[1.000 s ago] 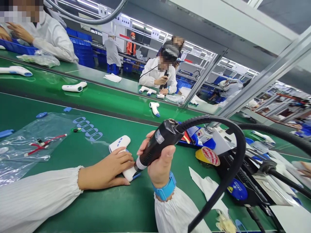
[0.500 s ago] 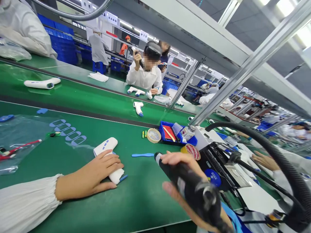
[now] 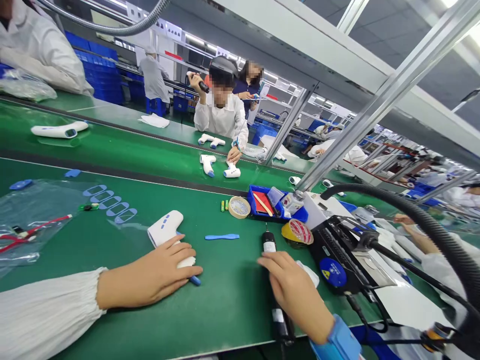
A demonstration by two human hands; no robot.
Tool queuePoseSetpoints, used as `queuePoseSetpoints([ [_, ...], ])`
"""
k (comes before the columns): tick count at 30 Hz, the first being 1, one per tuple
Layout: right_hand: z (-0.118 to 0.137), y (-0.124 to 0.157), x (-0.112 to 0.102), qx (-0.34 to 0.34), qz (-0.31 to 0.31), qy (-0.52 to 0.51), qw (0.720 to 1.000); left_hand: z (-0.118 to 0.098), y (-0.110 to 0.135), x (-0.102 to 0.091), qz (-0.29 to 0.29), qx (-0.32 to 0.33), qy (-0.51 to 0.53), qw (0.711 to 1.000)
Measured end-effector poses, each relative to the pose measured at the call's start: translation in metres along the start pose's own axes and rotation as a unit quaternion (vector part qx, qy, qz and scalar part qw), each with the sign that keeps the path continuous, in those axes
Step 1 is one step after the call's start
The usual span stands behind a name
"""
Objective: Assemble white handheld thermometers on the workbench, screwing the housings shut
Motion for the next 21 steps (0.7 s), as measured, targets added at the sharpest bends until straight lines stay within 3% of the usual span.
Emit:
queuePoseSetpoints([
  [5,0.015,-0.073,0.043,0.065,0.084,-0.120,0.987,0.012,0.001,-0.007,-0.009,-0.045,0.022,0.999],
  [8,0.020,-0.094,0.066,0.090,0.103,-0.151,0.979,0.017,0.003,-0.008,-0.003,-0.056,0.019,0.998],
  [13,0.046,-0.074,0.058,0.090,0.159,-0.260,0.948,0.017,0.005,-0.006,-0.018,-0.068,0.000,0.998],
  [17,0.061,-0.054,0.044,0.143,0.144,-0.342,0.917,0.018,0.006,-0.006,-0.042,-0.070,0.006,0.997],
  [21,0.066,-0.055,0.051,0.155,0.149,-0.366,0.906,0.019,0.007,-0.006,-0.052,-0.068,0.014,0.996],
])
Point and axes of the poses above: each hand's wrist, its own y-axis away from the middle knuckle, its own x-axis out of the palm, z = x × y, the point moved 4 cm from there along -y, towards the middle knuckle, and after that the axes turned 4 degrees about -z, right-handed, at the moved point
